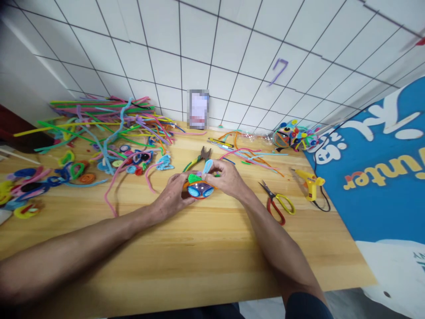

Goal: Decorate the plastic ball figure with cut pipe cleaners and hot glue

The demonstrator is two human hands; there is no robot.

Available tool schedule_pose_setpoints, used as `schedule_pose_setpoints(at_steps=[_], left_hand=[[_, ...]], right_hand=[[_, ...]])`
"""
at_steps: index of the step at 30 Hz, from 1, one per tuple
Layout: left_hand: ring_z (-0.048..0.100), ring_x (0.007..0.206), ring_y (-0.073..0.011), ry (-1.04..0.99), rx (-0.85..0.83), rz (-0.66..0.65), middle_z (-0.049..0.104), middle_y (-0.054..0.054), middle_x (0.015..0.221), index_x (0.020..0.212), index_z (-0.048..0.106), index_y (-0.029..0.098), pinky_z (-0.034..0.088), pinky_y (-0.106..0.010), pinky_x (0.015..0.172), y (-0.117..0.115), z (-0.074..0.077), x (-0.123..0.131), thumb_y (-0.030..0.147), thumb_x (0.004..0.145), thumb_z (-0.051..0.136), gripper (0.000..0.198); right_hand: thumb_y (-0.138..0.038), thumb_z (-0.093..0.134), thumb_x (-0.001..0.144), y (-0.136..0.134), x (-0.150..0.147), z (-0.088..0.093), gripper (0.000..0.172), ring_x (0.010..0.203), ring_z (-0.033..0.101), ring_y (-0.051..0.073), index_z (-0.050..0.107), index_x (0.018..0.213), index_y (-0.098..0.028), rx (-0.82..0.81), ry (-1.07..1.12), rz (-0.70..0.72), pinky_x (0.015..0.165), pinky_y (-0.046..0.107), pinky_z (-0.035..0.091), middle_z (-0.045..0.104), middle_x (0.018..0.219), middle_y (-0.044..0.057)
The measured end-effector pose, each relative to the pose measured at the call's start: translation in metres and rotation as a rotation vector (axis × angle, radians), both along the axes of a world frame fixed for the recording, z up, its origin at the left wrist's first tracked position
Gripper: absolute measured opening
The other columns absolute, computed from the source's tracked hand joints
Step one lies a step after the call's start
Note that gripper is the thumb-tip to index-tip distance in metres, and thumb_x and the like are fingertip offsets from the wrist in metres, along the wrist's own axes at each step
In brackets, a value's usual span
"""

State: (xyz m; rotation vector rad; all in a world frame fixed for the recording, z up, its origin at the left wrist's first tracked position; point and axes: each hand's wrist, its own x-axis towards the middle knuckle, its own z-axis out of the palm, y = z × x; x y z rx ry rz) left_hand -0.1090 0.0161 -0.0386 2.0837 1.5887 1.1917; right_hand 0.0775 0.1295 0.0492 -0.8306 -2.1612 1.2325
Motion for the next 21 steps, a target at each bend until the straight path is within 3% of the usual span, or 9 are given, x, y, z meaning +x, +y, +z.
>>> schedule_pose_setpoints(at_steps=[21], left_hand=[[0.069, 0.127, -0.0307, -0.011, 0.009, -0.011, 0.069, -0.011, 0.143, 0.14, 0.047, 0.025, 0.048, -0.05, 0.113, 0.0, 0.0001, -0.0003, 0.014, 0.08, 0.082, 0.07]], right_hand=[[-0.036, 0.074, 0.078, 0.0006, -0.0004, 0.002, 0.016, 0.071, 0.065, 0.016, 0.07, 0.077, -0.02, 0.044, 0.006, 0.013, 0.07, 0.027, 0.052, 0.072, 0.075, 0.0]])
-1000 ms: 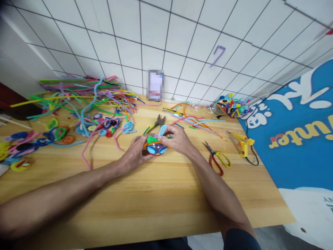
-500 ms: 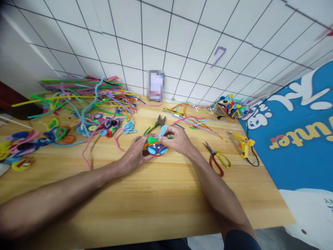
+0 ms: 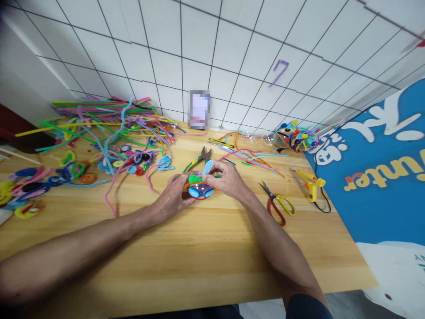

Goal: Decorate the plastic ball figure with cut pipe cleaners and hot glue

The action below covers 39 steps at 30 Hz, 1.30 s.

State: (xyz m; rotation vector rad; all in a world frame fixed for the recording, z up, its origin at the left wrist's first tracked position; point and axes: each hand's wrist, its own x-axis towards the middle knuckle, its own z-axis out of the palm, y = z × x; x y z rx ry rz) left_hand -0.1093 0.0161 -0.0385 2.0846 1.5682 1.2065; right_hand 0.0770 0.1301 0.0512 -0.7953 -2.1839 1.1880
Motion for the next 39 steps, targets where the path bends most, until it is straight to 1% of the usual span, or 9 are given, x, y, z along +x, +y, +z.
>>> schedule_pose_setpoints(at_steps=[8, 12, 18, 33, 39], left_hand=[[0.07, 0.127, -0.0306, -0.002, 0.014, 0.0, 0.069, -0.012, 0.142, 0.139, 0.047, 0.024, 0.049, -0.049, 0.111, -0.0001, 0.0006, 0.0004, 0.014, 0.081, 0.082, 0.069], [0.068, 0.129, -0.0307, 0.002, 0.021, -0.002, 0.069, -0.012, 0.143, 0.139, 0.047, 0.024, 0.048, -0.049, 0.112, -0.0002, 0.0009, 0.0002, 0.013, 0.08, 0.082, 0.069], [0.069, 0.128, -0.0304, -0.004, 0.0, -0.002, 0.069, -0.012, 0.143, 0.139, 0.047, 0.024, 0.048, -0.049, 0.112, -0.0004, 0.0014, 0.0005, 0.015, 0.081, 0.082, 0.067], [0.068, 0.13, -0.0312, 0.001, -0.037, 0.002, 0.068, -0.012, 0.144, 0.139, 0.047, 0.024, 0.047, -0.05, 0.113, -0.0011, 0.005, 0.0008, 0.013, 0.08, 0.08, 0.068], [0.068, 0.128, -0.0297, 0.001, 0.004, -0.004, 0.068, -0.011, 0.144, 0.139, 0.046, 0.024, 0.048, -0.048, 0.112, -0.0011, 0.0034, 0.0005, 0.013, 0.082, 0.081, 0.068]], right_hand=[[-0.036, 0.073, 0.077, -0.0013, -0.0005, 0.0016, 0.016, 0.071, 0.065, 0.016, 0.07, 0.077, -0.02, -0.008, -0.004, -0.001, 0.069, 0.027, 0.052, 0.072, 0.075, 0.0], [-0.036, 0.073, 0.077, -0.0011, 0.0, 0.0013, 0.016, 0.072, 0.065, 0.016, 0.07, 0.078, -0.02, -0.006, -0.006, -0.003, 0.07, 0.028, 0.052, 0.072, 0.075, 0.0], [-0.036, 0.075, 0.077, -0.0002, 0.0004, 0.0002, 0.016, 0.072, 0.066, 0.016, 0.07, 0.078, -0.02, -0.015, -0.007, 0.001, 0.07, 0.028, 0.053, 0.072, 0.075, 0.0], [-0.035, 0.075, 0.077, -0.0007, 0.0, 0.0012, 0.016, 0.072, 0.066, 0.016, 0.07, 0.077, -0.02, -0.014, -0.001, -0.001, 0.07, 0.027, 0.054, 0.072, 0.075, 0.0], [-0.035, 0.074, 0.077, -0.0007, 0.0006, 0.0011, 0.016, 0.072, 0.065, 0.016, 0.07, 0.077, -0.02, -0.011, -0.008, -0.004, 0.07, 0.027, 0.053, 0.071, 0.075, 0.0]])
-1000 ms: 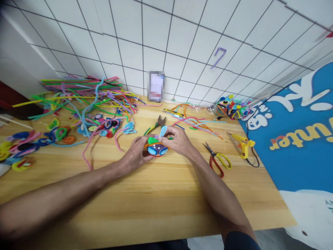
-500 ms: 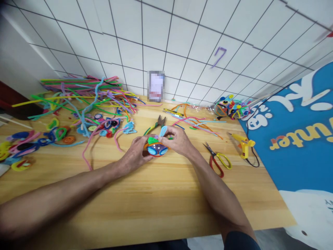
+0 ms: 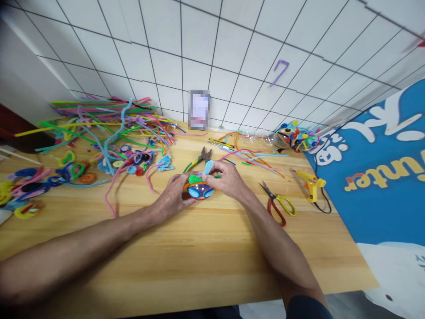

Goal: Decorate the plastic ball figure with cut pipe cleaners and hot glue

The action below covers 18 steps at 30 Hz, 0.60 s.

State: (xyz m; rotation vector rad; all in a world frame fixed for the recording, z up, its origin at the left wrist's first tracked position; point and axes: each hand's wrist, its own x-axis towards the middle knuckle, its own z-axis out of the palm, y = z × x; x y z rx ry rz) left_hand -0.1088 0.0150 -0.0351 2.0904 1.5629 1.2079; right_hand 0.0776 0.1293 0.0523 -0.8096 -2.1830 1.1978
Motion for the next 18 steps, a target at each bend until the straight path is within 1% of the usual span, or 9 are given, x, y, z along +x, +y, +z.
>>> schedule_pose_setpoints(at_steps=[3, 7, 12, 18], left_hand=[[0.068, 0.129, -0.0297, 0.004, 0.006, 0.006, 0.068, -0.011, 0.143, 0.139, 0.046, 0.024, 0.048, -0.048, 0.112, 0.0003, -0.0012, 0.0002, 0.014, 0.082, 0.082, 0.068], [0.068, 0.129, -0.0313, 0.002, -0.017, 0.02, 0.069, -0.012, 0.14, 0.14, 0.048, 0.025, 0.048, -0.05, 0.112, 0.0002, -0.0013, 0.0004, 0.016, 0.082, 0.082, 0.067], [0.067, 0.131, -0.0308, -0.01, -0.014, -0.002, 0.068, -0.012, 0.143, 0.14, 0.047, 0.025, 0.049, -0.05, 0.111, 0.0001, -0.0006, -0.0004, 0.016, 0.083, 0.081, 0.067], [0.068, 0.13, -0.031, -0.018, 0.009, 0.001, 0.068, -0.011, 0.143, 0.141, 0.047, 0.027, 0.049, -0.052, 0.112, 0.0011, -0.0045, -0.0005, 0.016, 0.082, 0.082, 0.068]], right_hand=[[-0.036, 0.075, 0.077, 0.0005, 0.0, -0.0012, 0.017, 0.072, 0.065, 0.016, 0.07, 0.077, -0.02, 0.001, 0.005, 0.005, 0.07, 0.027, 0.053, 0.071, 0.074, 0.0], [-0.036, 0.076, 0.077, 0.0007, -0.0005, -0.0014, 0.017, 0.072, 0.064, 0.016, 0.069, 0.076, -0.02, -0.002, 0.004, 0.007, 0.07, 0.027, 0.053, 0.071, 0.074, 0.0], [-0.036, 0.075, 0.077, 0.0004, -0.0001, -0.0004, 0.016, 0.072, 0.064, 0.016, 0.069, 0.076, -0.02, 0.001, 0.001, 0.004, 0.069, 0.027, 0.053, 0.07, 0.074, 0.0], [-0.036, 0.076, 0.077, 0.0004, -0.0001, -0.0006, 0.017, 0.072, 0.065, 0.016, 0.069, 0.077, -0.021, -0.004, 0.0, 0.001, 0.07, 0.027, 0.054, 0.071, 0.074, 0.0]])
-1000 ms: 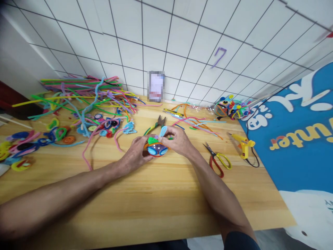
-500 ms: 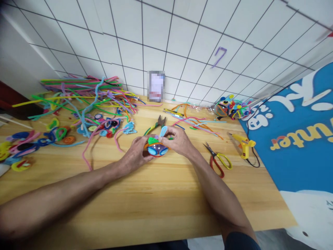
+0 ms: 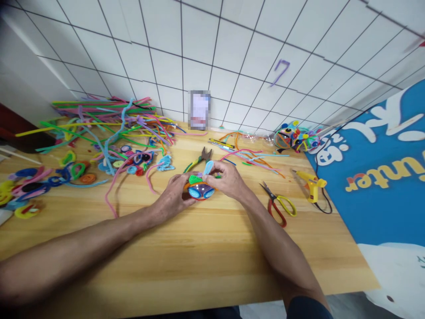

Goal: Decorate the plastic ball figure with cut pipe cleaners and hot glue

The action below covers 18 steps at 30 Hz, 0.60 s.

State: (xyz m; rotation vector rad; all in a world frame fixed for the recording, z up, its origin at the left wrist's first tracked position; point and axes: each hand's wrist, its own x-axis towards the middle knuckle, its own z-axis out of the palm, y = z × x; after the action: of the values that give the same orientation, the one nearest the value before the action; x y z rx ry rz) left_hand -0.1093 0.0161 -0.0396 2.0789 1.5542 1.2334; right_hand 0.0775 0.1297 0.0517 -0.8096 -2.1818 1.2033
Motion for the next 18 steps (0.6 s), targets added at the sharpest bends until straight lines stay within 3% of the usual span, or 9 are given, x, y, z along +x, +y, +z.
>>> schedule_pose_setpoints(at_steps=[18], left_hand=[[0.068, 0.129, -0.0309, -0.001, -0.056, 0.015, 0.07, -0.012, 0.141, 0.141, 0.049, 0.025, 0.049, -0.05, 0.111, -0.004, 0.01, 0.003, 0.018, 0.083, 0.083, 0.067]], right_hand=[[-0.036, 0.076, 0.077, 0.0, 0.0, 0.0, 0.015, 0.073, 0.066, 0.017, 0.071, 0.077, -0.021, -0.006, -0.004, -0.004, 0.073, 0.029, 0.055, 0.072, 0.076, 0.0]])
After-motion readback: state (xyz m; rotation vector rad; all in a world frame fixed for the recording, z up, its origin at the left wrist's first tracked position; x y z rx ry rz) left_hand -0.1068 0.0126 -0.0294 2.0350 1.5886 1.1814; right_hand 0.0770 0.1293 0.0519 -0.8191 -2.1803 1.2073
